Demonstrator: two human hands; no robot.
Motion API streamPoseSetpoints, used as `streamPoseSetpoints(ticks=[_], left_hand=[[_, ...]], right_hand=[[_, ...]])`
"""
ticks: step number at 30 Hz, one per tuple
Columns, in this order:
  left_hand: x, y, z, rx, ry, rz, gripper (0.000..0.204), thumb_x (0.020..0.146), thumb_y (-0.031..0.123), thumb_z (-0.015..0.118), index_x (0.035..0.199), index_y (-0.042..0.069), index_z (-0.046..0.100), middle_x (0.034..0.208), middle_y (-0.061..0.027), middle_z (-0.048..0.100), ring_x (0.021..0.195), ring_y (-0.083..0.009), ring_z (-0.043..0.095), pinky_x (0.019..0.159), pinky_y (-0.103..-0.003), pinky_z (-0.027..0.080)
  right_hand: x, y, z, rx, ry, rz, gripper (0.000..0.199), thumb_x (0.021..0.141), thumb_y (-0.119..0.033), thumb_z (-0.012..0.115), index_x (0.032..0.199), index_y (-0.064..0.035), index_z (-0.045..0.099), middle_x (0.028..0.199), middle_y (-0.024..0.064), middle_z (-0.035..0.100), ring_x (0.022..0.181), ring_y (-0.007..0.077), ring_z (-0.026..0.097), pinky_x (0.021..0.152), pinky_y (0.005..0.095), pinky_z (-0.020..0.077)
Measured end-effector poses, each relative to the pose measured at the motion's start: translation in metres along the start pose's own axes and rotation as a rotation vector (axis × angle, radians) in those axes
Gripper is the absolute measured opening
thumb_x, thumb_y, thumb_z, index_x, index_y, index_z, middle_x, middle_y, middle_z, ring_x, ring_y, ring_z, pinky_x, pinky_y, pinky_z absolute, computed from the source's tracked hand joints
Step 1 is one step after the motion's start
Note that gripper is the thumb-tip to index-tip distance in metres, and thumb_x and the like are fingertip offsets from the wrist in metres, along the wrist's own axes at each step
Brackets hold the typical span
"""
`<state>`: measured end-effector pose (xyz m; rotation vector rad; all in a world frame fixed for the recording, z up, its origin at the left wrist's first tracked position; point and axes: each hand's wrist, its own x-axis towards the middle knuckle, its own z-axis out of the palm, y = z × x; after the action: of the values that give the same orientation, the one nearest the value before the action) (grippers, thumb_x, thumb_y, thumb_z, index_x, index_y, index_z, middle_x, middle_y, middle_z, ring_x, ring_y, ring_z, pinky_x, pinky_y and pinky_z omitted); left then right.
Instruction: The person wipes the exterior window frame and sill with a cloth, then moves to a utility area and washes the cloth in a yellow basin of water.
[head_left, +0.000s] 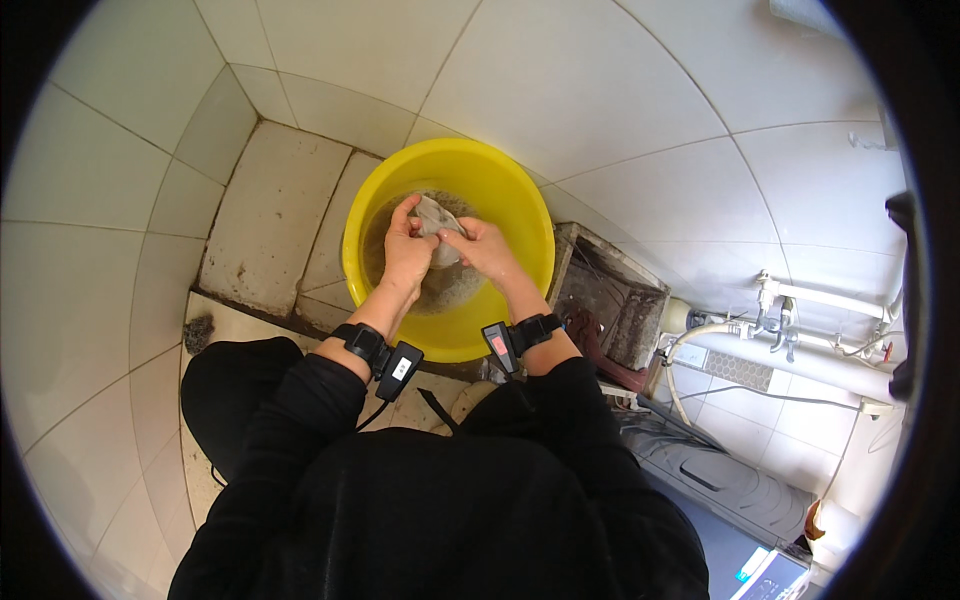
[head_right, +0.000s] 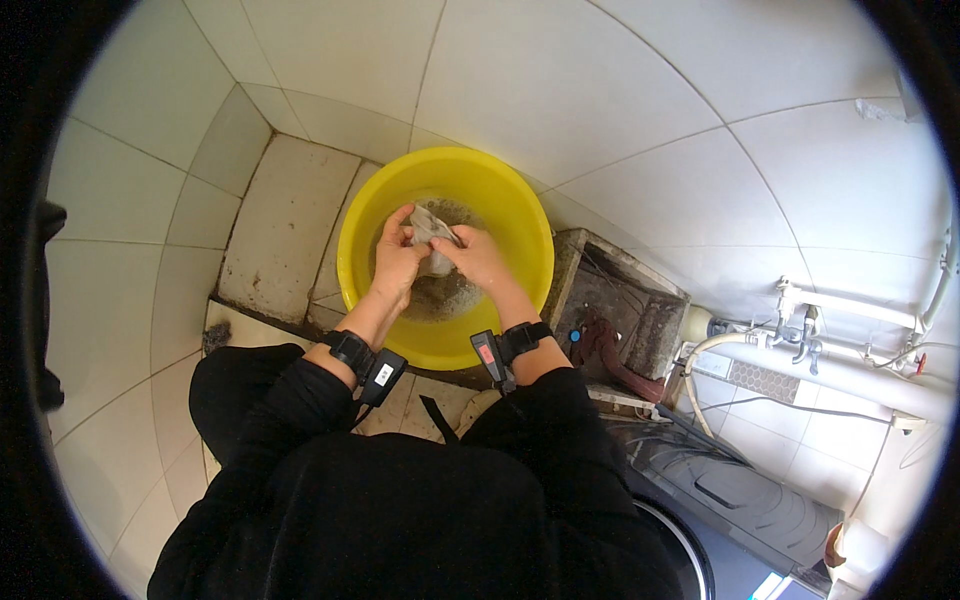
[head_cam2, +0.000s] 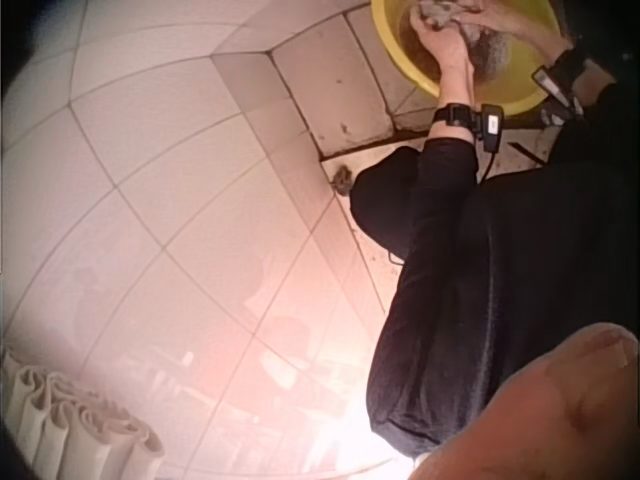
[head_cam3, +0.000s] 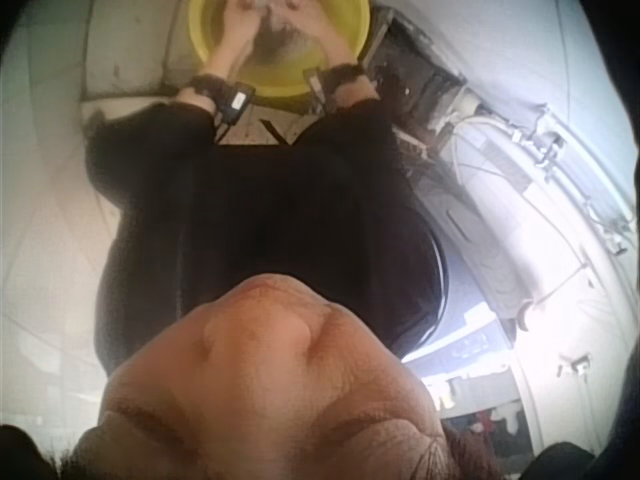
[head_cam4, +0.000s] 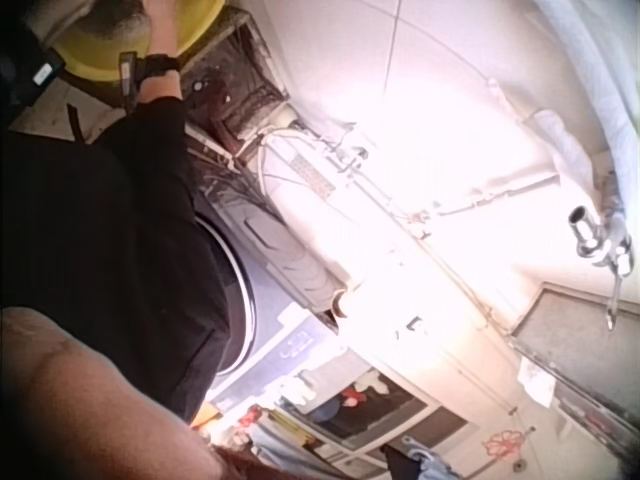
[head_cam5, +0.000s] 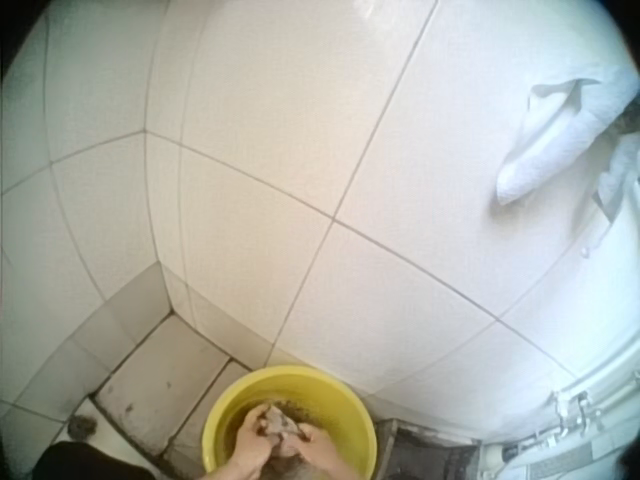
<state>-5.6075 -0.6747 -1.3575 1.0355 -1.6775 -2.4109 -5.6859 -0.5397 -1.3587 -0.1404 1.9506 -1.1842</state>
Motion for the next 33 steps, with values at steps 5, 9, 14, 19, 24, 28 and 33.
streamPoseSetpoints(ticks=[5,9,14,19,24,28,33], left_hand=[[0.001,-0.002,-0.005,-0.179,0.019,-0.140,0.066,0.083,0.001,0.063,0.146,0.005,0.043,0.118,-0.0092,0.061,0.101,-0.0200,0.059,0.092,-0.033,0.046],[0.007,0.005,-0.010,-0.236,-0.010,-0.412,0.048,0.092,0.035,0.065,0.130,0.006,0.057,0.108,-0.0073,0.062,0.096,-0.0210,0.059,0.094,-0.034,0.044],[0.009,0.012,-0.010,-0.378,-0.129,-0.391,0.040,0.101,0.049,0.056,0.102,0.010,0.067,0.095,-0.0047,0.065,0.087,-0.0178,0.060,0.081,-0.035,0.049],[0.009,0.015,-0.007,-0.448,0.112,-0.204,0.034,0.104,0.038,0.055,0.098,0.007,0.066,0.094,-0.0045,0.067,0.087,-0.0153,0.060,0.078,-0.032,0.051],[0.013,0.017,-0.006,-0.298,0.276,-0.254,0.039,0.101,0.043,0.060,0.096,0.004,0.063,0.094,-0.0048,0.061,0.085,-0.0157,0.054,0.082,-0.034,0.047],[0.017,0.015,-0.009,-0.332,0.324,-0.373,0.042,0.100,0.046,0.061,0.093,0.004,0.061,0.093,-0.0056,0.059,0.084,-0.0166,0.052,0.077,-0.037,0.047],[0.015,0.011,-0.006,-0.490,0.206,-0.390,0.043,0.102,0.045,0.058,0.089,0.004,0.060,0.087,-0.0061,0.058,0.078,-0.0175,0.054,0.067,-0.036,0.049]], right_hand=[[-0.007,0.006,0.001,0.360,0.057,-0.082,0.030,0.092,-0.028,0.072,0.105,-0.0004,0.071,0.090,0.0021,0.069,0.080,0.0107,0.060,0.072,0.0277,0.0471],[-0.014,0.002,-0.010,0.385,0.034,-0.128,0.030,0.093,-0.027,0.070,0.105,-0.0001,0.072,0.094,0.0009,0.069,0.085,0.0112,0.060,0.077,0.0277,0.0468],[-0.023,-0.005,-0.019,0.250,-0.131,-0.141,0.033,0.098,-0.029,0.063,0.107,0.0014,0.070,0.099,0.0027,0.069,0.092,0.0123,0.059,0.082,0.0295,0.0466],[-0.018,0.000,-0.013,-0.029,-0.040,-0.292,0.034,0.101,-0.029,0.059,0.114,0.0008,0.068,0.102,0.0057,0.068,0.097,0.0160,0.061,0.090,0.0308,0.0460],[-0.021,-0.003,-0.004,-0.163,0.191,-0.530,0.025,0.099,-0.021,0.063,0.111,0.0004,0.069,0.097,0.0069,0.067,0.095,0.0178,0.061,0.089,0.0288,0.0457],[-0.037,-0.021,0.011,-0.148,0.216,-0.458,0.018,0.093,-0.015,0.070,0.092,0.0020,0.066,0.085,0.0063,0.062,0.078,0.0194,0.058,0.073,0.0311,0.0459],[-0.043,-0.036,0.047,-0.336,0.287,-0.792,0.025,0.091,-0.019,0.070,0.079,-0.0004,0.058,0.076,0.0145,0.058,0.070,0.0309,0.058,0.065,0.0380,0.0478]])
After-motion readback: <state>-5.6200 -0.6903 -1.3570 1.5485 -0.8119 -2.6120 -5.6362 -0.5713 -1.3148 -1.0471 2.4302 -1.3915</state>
